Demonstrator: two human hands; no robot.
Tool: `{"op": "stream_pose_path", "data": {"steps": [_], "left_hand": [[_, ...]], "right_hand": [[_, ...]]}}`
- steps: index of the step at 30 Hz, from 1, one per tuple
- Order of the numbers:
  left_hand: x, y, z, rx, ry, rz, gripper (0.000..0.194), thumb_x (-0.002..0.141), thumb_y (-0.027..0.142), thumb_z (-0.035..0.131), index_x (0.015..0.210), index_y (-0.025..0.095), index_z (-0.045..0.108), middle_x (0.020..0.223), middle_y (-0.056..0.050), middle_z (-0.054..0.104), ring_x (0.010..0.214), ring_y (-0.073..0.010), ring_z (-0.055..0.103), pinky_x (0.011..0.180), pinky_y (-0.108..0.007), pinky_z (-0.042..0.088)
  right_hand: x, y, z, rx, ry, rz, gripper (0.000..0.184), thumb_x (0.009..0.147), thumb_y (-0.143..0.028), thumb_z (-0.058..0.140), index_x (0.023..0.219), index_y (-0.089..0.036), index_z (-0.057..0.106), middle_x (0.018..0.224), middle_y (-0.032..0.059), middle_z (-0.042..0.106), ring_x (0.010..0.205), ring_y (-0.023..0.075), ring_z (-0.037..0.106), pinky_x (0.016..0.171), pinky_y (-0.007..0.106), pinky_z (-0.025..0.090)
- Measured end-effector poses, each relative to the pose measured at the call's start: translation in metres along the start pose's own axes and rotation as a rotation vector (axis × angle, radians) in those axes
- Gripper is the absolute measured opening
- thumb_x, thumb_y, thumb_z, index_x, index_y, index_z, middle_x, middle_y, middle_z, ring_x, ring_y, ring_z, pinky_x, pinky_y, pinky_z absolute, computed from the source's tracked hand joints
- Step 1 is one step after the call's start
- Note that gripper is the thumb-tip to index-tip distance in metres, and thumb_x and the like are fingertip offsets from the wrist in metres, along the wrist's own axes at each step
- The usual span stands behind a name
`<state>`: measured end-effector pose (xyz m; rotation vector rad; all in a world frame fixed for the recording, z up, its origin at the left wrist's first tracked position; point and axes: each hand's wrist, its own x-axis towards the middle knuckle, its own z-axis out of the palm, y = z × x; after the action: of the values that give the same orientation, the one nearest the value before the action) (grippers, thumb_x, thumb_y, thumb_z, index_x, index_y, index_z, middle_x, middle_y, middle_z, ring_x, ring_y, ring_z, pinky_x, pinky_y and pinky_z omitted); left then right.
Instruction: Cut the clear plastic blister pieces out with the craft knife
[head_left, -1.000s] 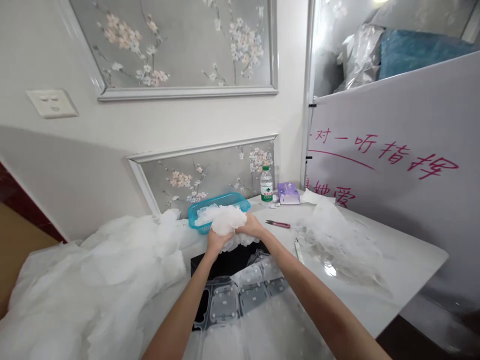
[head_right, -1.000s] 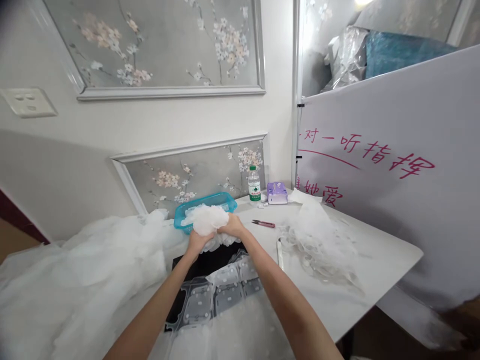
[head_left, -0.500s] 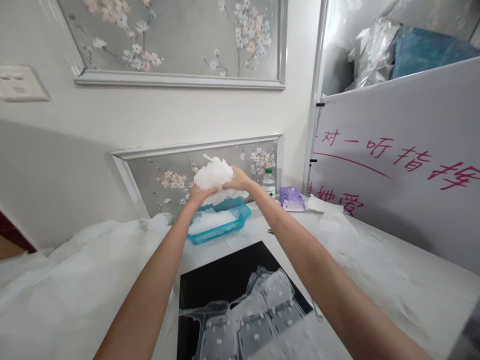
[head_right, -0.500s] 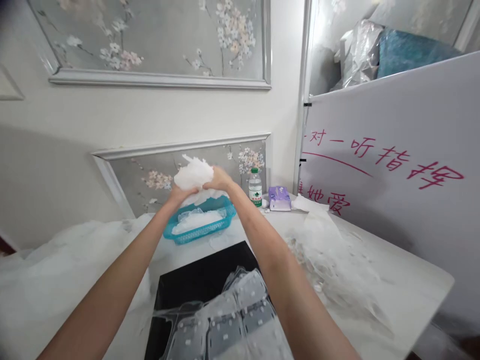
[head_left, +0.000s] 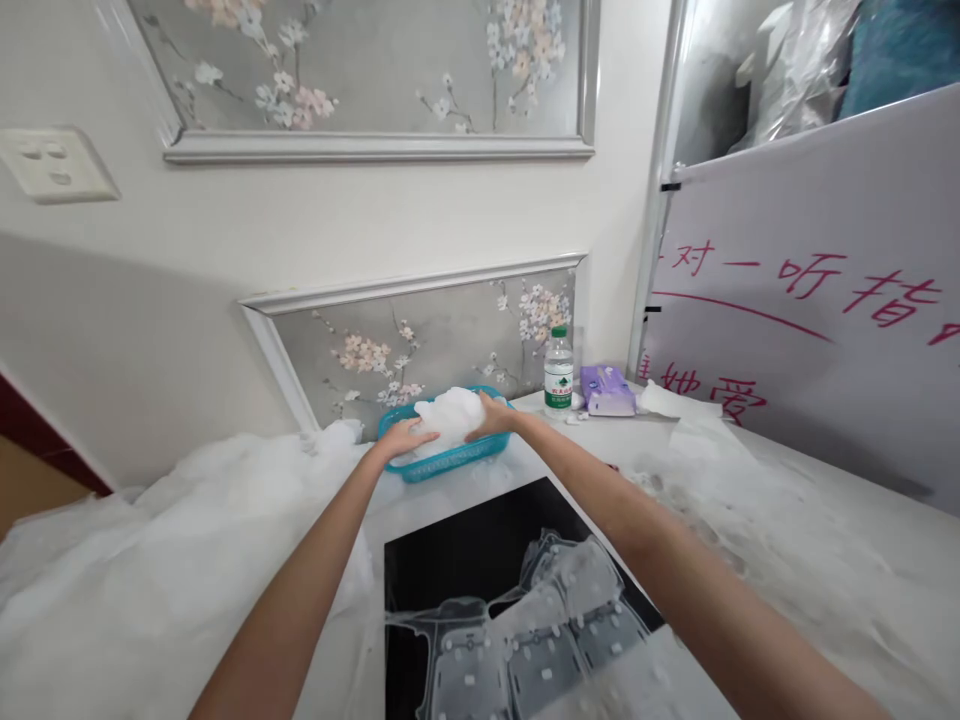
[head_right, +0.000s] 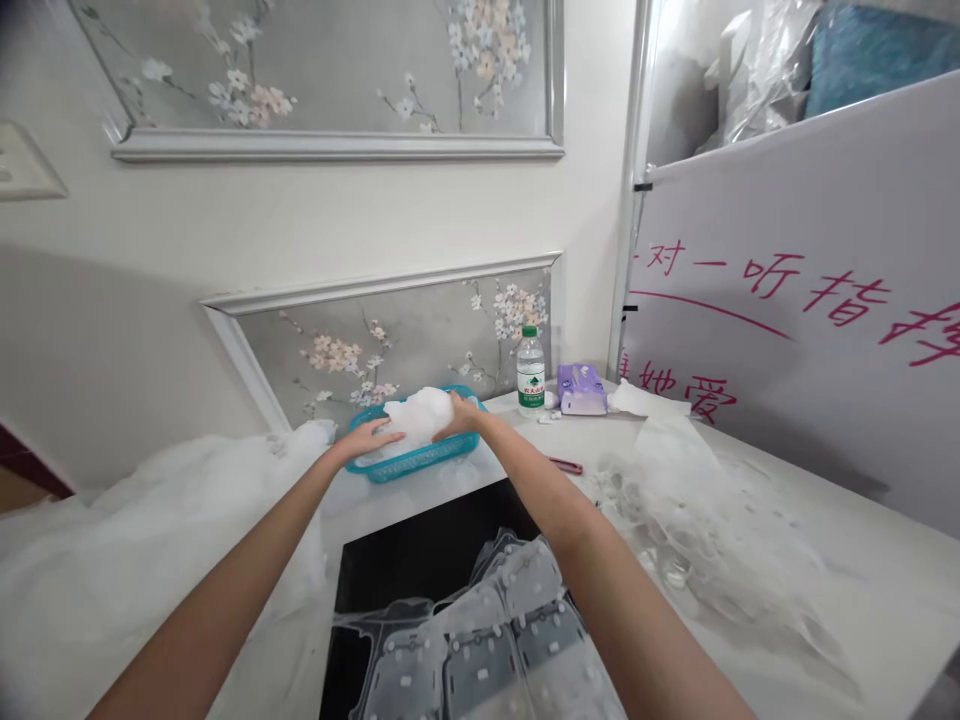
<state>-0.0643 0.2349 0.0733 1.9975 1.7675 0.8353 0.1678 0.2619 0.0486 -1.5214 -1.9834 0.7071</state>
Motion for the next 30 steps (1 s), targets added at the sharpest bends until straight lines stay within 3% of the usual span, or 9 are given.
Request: {"op": "stream_pose_path", "data": {"steps": [5, 8, 12, 17, 19, 22, 24, 27, 30], "left_hand": [[-0.026, -0.001, -0.021, 0.024, 0.029, -0.032, 0.031, 0.089, 0.033, 0.057, 0.115, 0.015, 0.058, 0.119, -0.009, 0.058, 0.103, -0.0222, 0.059, 0.087, -0.043, 0.051], [-0.056, 0.003, -0.02, -0.01, 0.105, 0.018, 0.034, 0.089, 0.033, 0.058, 0.117, 0.015, 0.056, 0.12, -0.009, 0.057, 0.104, -0.0232, 0.059, 0.087, -0.044, 0.051], [-0.119, 0.009, 0.021, -0.082, 0.147, 0.13, 0.032, 0.09, 0.032, 0.057, 0.116, 0.015, 0.056, 0.118, -0.009, 0.058, 0.104, -0.022, 0.058, 0.089, -0.045, 0.049], [-0.184, 0.013, 0.091, -0.141, -0.002, 0.224, 0.027, 0.087, 0.034, 0.06, 0.105, 0.014, 0.061, 0.106, -0.007, 0.063, 0.101, -0.0212, 0.06, 0.091, -0.046, 0.047], [-0.192, 0.013, 0.1, -0.164, -0.052, 0.247, 0.025, 0.086, 0.034, 0.062, 0.102, 0.015, 0.063, 0.109, -0.007, 0.063, 0.107, -0.0225, 0.057, 0.095, -0.048, 0.044], [-0.19, 0.007, 0.097, -0.24, -0.07, 0.224, 0.023, 0.088, 0.035, 0.059, 0.098, 0.015, 0.063, 0.105, -0.007, 0.064, 0.104, -0.0208, 0.059, 0.094, -0.046, 0.045], [-0.184, 0.001, 0.093, -0.302, -0.056, 0.174, 0.024, 0.09, 0.035, 0.056, 0.098, 0.014, 0.062, 0.102, -0.006, 0.065, 0.098, -0.0192, 0.061, 0.09, -0.043, 0.048], [-0.176, -0.003, 0.093, -0.374, -0.046, 0.095, 0.027, 0.092, 0.037, 0.053, 0.103, 0.013, 0.061, 0.101, -0.006, 0.064, 0.091, -0.0178, 0.062, 0.083, -0.04, 0.052], [-0.174, -0.001, 0.092, -0.406, -0.089, 0.049, 0.029, 0.092, 0.037, 0.053, 0.107, 0.013, 0.06, 0.104, -0.007, 0.063, 0.092, -0.0182, 0.062, 0.083, -0.04, 0.052]], "right_hand": [[-0.02, -0.008, -0.001, -0.048, 0.162, 0.087, 0.047, 0.092, -0.04, 0.052, 0.133, -0.019, 0.046, 0.143, 0.0114, 0.04, 0.128, 0.0281, 0.042, 0.106, 0.054, 0.034], [-0.023, -0.019, 0.009, -0.119, 0.205, 0.188, 0.044, 0.092, -0.039, 0.053, 0.13, -0.017, 0.049, 0.138, 0.0116, 0.045, 0.124, 0.0275, 0.046, 0.103, 0.053, 0.037], [-0.022, -0.037, 0.029, -0.175, 0.154, 0.193, 0.04, 0.091, -0.038, 0.055, 0.124, -0.015, 0.053, 0.127, 0.0107, 0.053, 0.113, 0.0238, 0.054, 0.095, 0.047, 0.046], [-0.025, -0.052, 0.036, -0.242, 0.199, 0.15, 0.038, 0.09, -0.037, 0.057, 0.122, -0.015, 0.055, 0.127, 0.0104, 0.054, 0.115, 0.0245, 0.053, 0.098, 0.049, 0.043], [-0.037, -0.055, 0.038, -0.275, 0.304, 0.133, 0.045, 0.09, -0.04, 0.056, 0.128, -0.016, 0.051, 0.137, 0.0116, 0.046, 0.126, 0.0279, 0.045, 0.105, 0.054, 0.035], [-0.073, -0.053, 0.053, -0.303, 0.474, 0.123, 0.053, 0.095, -0.043, 0.044, 0.139, -0.014, 0.039, 0.15, 0.0149, 0.029, 0.138, 0.0309, 0.028, 0.111, 0.056, 0.023], [-0.102, -0.045, 0.069, -0.309, 0.513, 0.127, 0.05, 0.098, -0.039, 0.037, 0.14, -0.012, 0.037, 0.148, 0.017, 0.032, 0.137, 0.0293, 0.03, 0.11, 0.052, 0.028], [-0.134, -0.028, 0.089, -0.326, 0.421, 0.105, 0.039, 0.095, -0.037, 0.048, 0.127, -0.016, 0.051, 0.129, 0.012, 0.052, 0.117, 0.0235, 0.052, 0.098, 0.045, 0.044], [-0.14, -0.012, 0.089, -0.363, 0.259, 0.01, 0.029, 0.093, -0.036, 0.053, 0.114, -0.017, 0.059, 0.117, 0.0086, 0.059, 0.104, 0.0195, 0.058, 0.09, 0.04, 0.05]]}}
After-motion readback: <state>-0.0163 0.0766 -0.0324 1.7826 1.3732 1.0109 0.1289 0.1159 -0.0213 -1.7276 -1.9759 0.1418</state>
